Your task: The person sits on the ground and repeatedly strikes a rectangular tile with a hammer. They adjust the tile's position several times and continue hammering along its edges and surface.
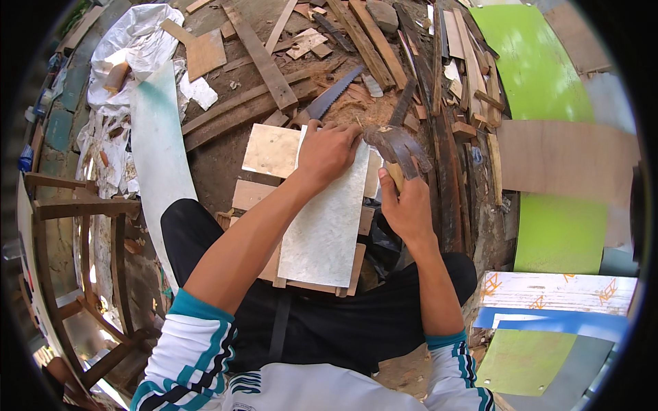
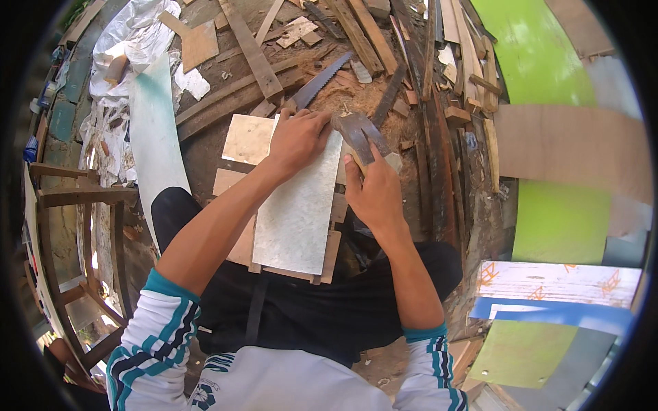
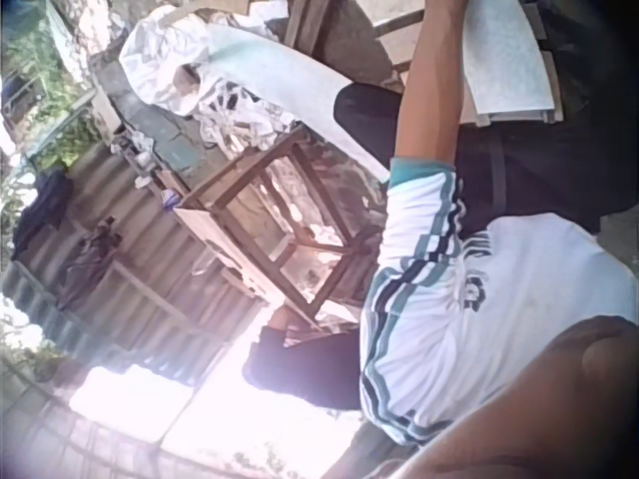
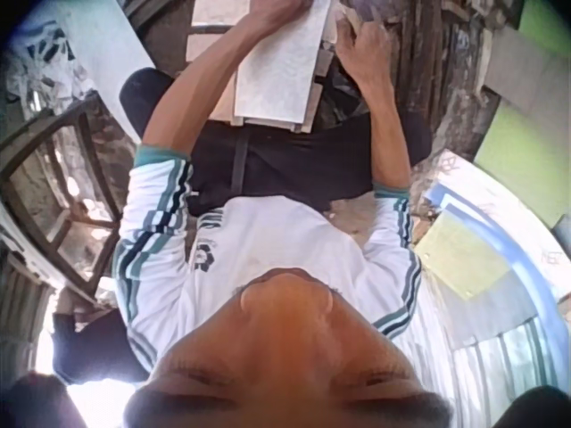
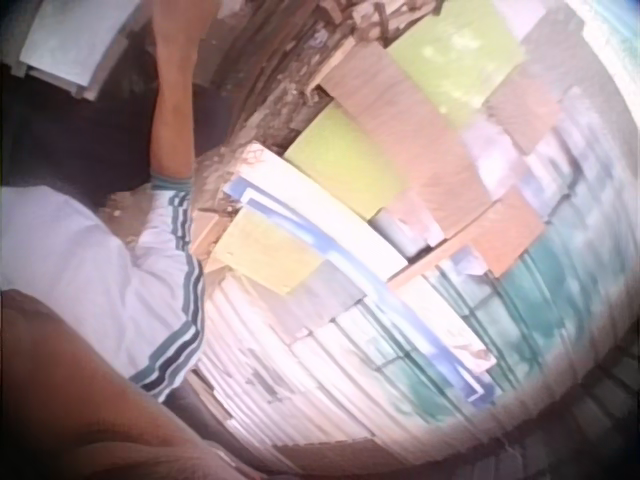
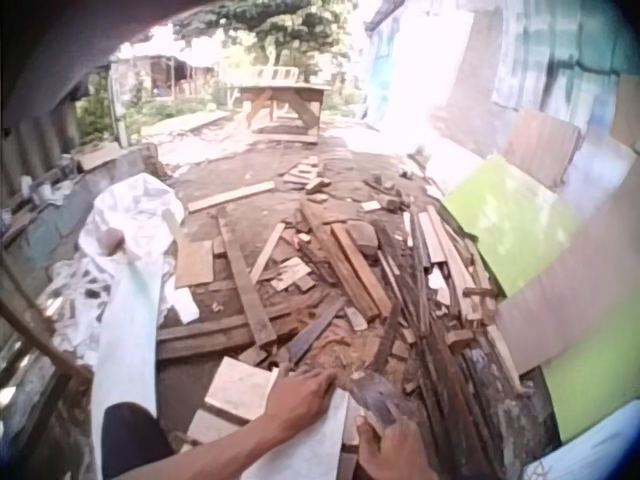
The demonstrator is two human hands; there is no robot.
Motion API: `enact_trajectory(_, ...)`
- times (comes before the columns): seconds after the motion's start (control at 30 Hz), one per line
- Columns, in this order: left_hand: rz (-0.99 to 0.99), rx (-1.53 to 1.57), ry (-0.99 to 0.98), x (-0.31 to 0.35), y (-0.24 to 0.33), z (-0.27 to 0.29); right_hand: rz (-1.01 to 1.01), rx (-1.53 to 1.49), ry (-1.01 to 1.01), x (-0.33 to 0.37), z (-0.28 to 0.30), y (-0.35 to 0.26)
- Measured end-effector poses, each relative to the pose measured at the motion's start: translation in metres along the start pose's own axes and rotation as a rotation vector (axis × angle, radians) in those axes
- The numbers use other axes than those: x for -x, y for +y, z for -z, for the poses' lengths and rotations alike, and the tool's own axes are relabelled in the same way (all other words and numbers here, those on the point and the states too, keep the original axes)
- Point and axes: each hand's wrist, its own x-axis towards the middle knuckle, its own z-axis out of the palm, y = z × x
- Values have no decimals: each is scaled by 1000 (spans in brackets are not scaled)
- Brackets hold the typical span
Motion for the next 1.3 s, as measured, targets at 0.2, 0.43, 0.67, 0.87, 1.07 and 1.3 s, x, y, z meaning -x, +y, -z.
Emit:
enact_trajectory(0.2, -17, -15, -4, 0, -3, 0, -115, 77, -28, -2, -5, -1)
enact_trajectory(0.43, -32, -12, 35, 0, -2, -1, 44, 46, 89, -2, -16, 17)
enact_trajectory(0.67, -19, -16, 19, -2, -1, 0, 153, 100, 146, -2, -23, 36)
enact_trajectory(0.87, -14, -1, 30, 0, -3, -1, 38, 102, 75, -6, -19, 25)
enact_trajectory(1.07, -19, -4, 21, -1, -1, -2, 35, 116, 113, -3, -22, 28)
enact_trajectory(1.3, 4, -2, -4, -1, 0, 2, 22, 78, 145, -7, 0, -6)
